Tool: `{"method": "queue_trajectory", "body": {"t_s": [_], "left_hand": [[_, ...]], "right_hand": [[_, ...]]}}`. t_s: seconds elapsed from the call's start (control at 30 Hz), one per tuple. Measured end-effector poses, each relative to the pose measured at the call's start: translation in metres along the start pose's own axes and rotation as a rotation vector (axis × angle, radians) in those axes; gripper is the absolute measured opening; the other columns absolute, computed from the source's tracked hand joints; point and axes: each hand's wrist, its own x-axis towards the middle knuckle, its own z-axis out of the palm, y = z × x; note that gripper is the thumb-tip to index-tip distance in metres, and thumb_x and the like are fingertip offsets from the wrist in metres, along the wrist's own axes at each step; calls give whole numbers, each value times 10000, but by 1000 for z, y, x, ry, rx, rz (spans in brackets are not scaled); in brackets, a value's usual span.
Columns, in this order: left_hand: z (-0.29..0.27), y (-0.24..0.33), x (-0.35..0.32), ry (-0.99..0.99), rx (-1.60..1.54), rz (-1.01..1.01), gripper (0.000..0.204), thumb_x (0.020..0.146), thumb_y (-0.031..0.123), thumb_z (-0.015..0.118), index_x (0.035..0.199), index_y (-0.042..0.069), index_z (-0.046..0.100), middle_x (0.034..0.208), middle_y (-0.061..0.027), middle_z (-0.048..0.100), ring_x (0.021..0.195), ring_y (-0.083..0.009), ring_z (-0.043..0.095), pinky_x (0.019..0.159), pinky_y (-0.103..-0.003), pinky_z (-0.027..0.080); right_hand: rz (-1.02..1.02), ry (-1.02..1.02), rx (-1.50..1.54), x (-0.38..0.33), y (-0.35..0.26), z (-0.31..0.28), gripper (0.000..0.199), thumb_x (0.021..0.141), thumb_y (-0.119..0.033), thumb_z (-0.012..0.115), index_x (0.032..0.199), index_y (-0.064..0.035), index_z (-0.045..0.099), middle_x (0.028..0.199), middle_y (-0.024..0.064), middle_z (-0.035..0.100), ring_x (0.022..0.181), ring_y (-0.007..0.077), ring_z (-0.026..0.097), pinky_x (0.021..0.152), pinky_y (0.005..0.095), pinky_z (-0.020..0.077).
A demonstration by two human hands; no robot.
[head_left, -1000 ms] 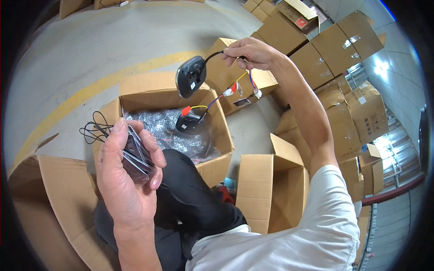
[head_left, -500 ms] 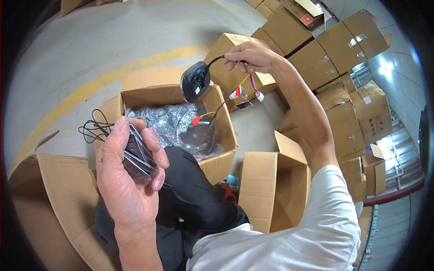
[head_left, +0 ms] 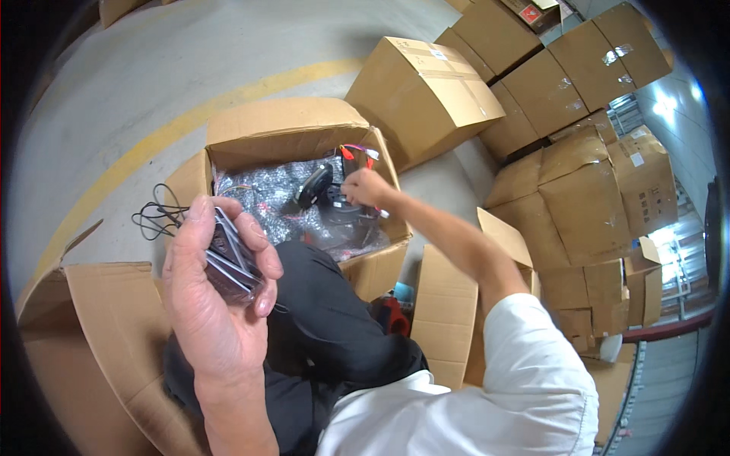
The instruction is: The person transfers vehicle light assemblies from one cardboard box to another by hand while holding remote controls, then reaches for a tape dispenser.
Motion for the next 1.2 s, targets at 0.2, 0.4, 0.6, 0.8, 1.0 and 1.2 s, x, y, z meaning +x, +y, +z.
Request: {"method": "queue_trajectory", "body": {"t_s": [0.2, 0.4, 0.6, 0.8, 1.0, 1.2], "left_hand": [[29, -22, 9, -17, 14, -63, 267, 1116, 311, 725, 1079, 47, 702, 826, -82, 719, 627, -173, 705, 409, -245, 432], [37, -46, 12, -27, 162, -67, 230, 1071, 256, 815, 1004, 82, 682, 812, -68, 712, 625, -172, 702, 407, -250, 427], [40, -57, 12, -4, 156, -62, 224, 1082, 268, 798, 1025, 86, 681, 824, -62, 708, 647, -169, 696, 420, -256, 434], [38, -51, 7, 6, 191, -53, 242, 1113, 313, 761, 1094, 87, 674, 892, -42, 690, 706, -115, 651, 423, -218, 427], [36, -42, 2, 5, 124, -41, 233, 1093, 288, 777, 1067, 77, 680, 825, -68, 708, 664, -180, 705, 426, -255, 430], [27, -32, -2, -35, 81, -74, 250, 1098, 300, 770, 1071, 67, 686, 827, -77, 715, 655, -182, 706, 426, -255, 430]], "right_hand": [[-362, 452, -262, -54, 32, 33, 259, 1040, -273, 747, 970, -24, 756, 915, 272, 744, 907, 528, 713, 799, 579, 563], [-263, 494, 81, -95, -29, 33, 290, 1056, -271, 747, 1030, 16, 779, 952, 283, 758, 943, 492, 737, 822, 534, 567], [-157, 326, 335, -137, -61, 10, 364, 1087, -315, 754, 1123, 38, 836, 852, 145, 786, 790, 199, 730, 755, 403, 576], [-125, 143, 427, -178, -118, -64, 338, 1098, -275, 737, 1141, 46, 835, 837, 63, 763, 777, 125, 677, 714, 342, 546], [-138, 298, 367, -204, -126, -125, 300, 1146, -206, 674, 1280, 18, 823, 876, 22, 765, 678, 39, 582, 581, 235, 465], [-167, 254, 497, -191, -118, -169, 394, 1181, -185, 616, 1441, 99, 702, 1098, 119, 821, 619, 57, 520, 536, 240, 433]]}}
